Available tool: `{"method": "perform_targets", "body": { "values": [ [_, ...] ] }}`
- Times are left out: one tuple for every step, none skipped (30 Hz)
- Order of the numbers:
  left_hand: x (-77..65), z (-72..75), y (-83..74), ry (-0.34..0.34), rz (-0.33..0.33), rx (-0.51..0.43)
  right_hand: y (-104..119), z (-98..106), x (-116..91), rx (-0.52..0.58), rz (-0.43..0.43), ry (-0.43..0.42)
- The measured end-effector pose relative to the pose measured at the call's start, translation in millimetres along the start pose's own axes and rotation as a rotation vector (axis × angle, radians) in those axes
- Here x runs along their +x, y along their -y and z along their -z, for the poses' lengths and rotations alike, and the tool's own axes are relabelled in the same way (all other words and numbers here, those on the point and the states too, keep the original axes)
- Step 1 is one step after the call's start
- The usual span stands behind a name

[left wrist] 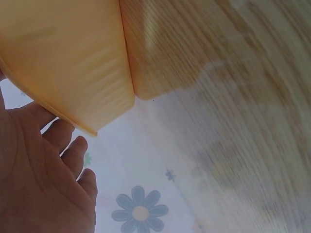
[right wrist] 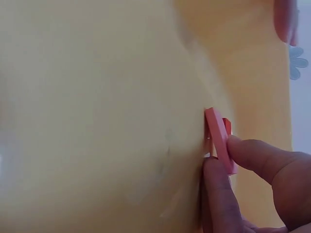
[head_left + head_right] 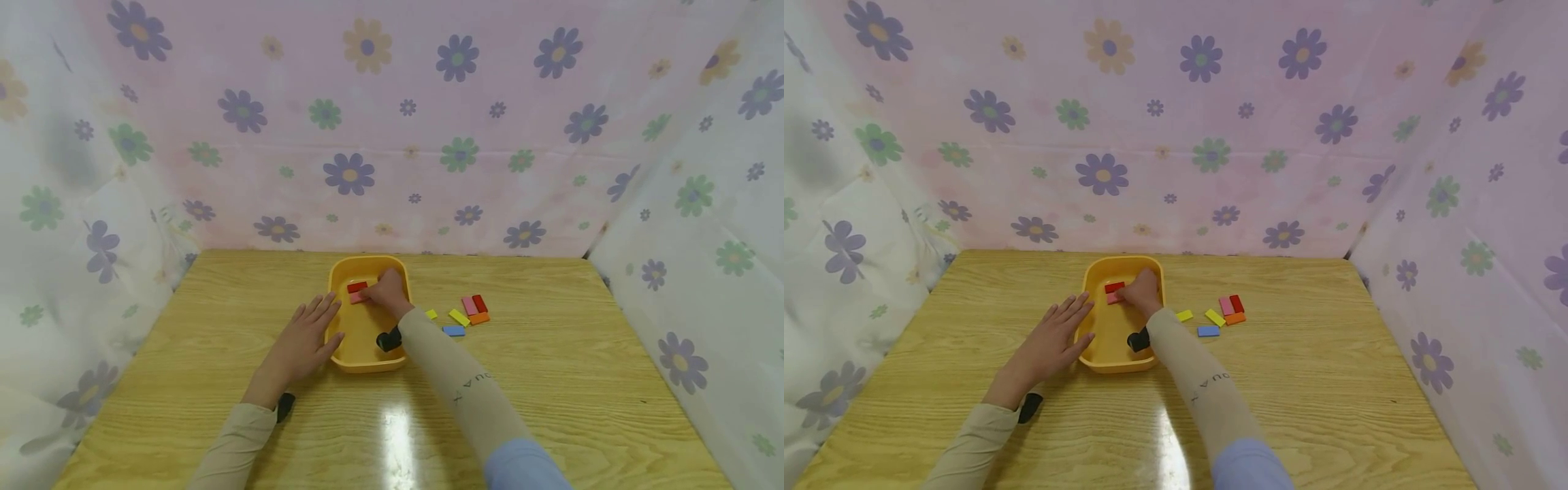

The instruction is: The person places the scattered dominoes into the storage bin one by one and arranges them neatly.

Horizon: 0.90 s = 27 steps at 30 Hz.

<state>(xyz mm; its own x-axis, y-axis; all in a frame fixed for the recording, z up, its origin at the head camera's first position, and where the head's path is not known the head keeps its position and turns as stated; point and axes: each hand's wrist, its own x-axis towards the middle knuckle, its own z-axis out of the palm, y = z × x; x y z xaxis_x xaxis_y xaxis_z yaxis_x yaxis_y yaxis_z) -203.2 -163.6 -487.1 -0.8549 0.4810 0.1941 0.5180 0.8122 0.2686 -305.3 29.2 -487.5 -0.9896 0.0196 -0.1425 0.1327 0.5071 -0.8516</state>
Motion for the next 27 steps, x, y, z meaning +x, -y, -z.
{"method": "perform_targets", "body": {
  "values": [
    [-0.2,0.4,-0.4,-0.001,0.002,0.0,0.1,1.0,-0.3,0.003,-0.009,0.006],
    [-0.3,0.5,-0.5,-0.004,0.001,-0.002,0.0,1.6,-0.6,0.001,-0.02,0.013],
    [-0.4,0.7,-0.7,-0.005,0.001,-0.003,0.1,2.3,-1.0,-0.002,-0.029,0.016],
    [-0.5,0.9,-0.9,-0.007,0.001,-0.003,0.0,2.9,-1.1,-0.005,-0.036,0.023],
    [-0.5,0.7,-0.9,-0.01,0.0,-0.003,0.1,3.5,-1.4,-0.008,-0.04,0.028],
    [-0.7,0.6,-0.8,-0.01,0.001,-0.004,0.1,4.1,-1.7,-0.011,-0.042,0.029],
    [-0.7,0.6,-0.8,-0.011,-0.001,-0.003,-0.3,4.4,-1.5,-0.016,-0.044,0.033],
    [-0.7,0.3,-0.7,-0.01,-0.001,-0.001,-0.4,4.8,-1.6,-0.015,-0.046,0.036],
    [-0.7,0.2,-0.7,-0.009,0.0,0.0,-0.5,5.2,-1.7,-0.01,-0.048,0.038],
    [-0.6,0.1,-0.7,-0.008,0.0,-0.001,-0.6,5.5,-1.8,-0.005,-0.049,0.041],
    [-0.6,0.1,-0.8,-0.004,0.002,0.0,-0.5,5.8,-1.9,-0.002,-0.047,0.039],
    [-0.7,0.3,-0.9,0.002,0.003,0.0,-0.6,6.0,-2.1,0.006,-0.047,0.039],
    [-0.7,0.4,-1.0,0.006,0.005,-0.001,-0.5,6.1,-2.3,0.013,-0.046,0.039],
    [-0.6,0.4,-1.1,0.01,0.008,-0.002,-0.4,6.3,-2.5,0.022,-0.043,0.04],
    [-0.7,0.6,-1.2,0.011,0.009,-0.002,-0.4,6.3,-2.8,0.031,-0.042,0.041],
    [-0.7,0.8,-1.3,0.013,0.01,-0.002,-0.4,6.3,-2.8,0.039,-0.038,0.041],
    [-0.6,0.8,-1.3,0.013,0.01,-0.001,-0.5,6.3,-2.9,0.045,-0.033,0.042],
    [-0.5,0.9,-1.2,0.01,0.007,-0.002,-0.6,6.2,-2.9,0.053,-0.033,0.044],
    [-0.5,0.9,-1.2,0.008,0.008,-0.002,-0.6,5.9,-2.8,0.057,-0.032,0.045],
    [-0.5,1.0,-1.2,0.007,0.008,-0.004,-0.7,5.7,-2.5,0.061,-0.03,0.045],
    [-0.4,1.0,-1.0,0.006,0.009,-0.005,-0.7,5.4,-2.4,0.066,-0.028,0.046],
    [-0.3,0.9,-0.9,0.006,0.009,-0.006,-0.5,5.1,-2.2,0.07,-0.027,0.046],
    [-0.2,0.7,-0.7,0.008,0.009,-0.005,-0.4,4.9,-2.0,0.074,-0.028,0.046],
    [-0.2,0.8,-0.8,0.011,0.011,-0.008,-0.4,4.6,-1.6,0.079,-0.026,0.047],
    [-0.2,0.6,-0.8,0.015,0.015,-0.009,-0.4,4.4,-1.3,0.083,-0.025,0.048],
    [-0.2,0.6,-0.7,0.017,0.015,-0.011,-0.5,4.1,-1.1,0.089,-0.026,0.049],
    [-0.1,0.5,-0.6,0.02,0.017,-0.011,-0.6,3.8,-0.9,0.096,-0.028,0.051]
  ]
}}
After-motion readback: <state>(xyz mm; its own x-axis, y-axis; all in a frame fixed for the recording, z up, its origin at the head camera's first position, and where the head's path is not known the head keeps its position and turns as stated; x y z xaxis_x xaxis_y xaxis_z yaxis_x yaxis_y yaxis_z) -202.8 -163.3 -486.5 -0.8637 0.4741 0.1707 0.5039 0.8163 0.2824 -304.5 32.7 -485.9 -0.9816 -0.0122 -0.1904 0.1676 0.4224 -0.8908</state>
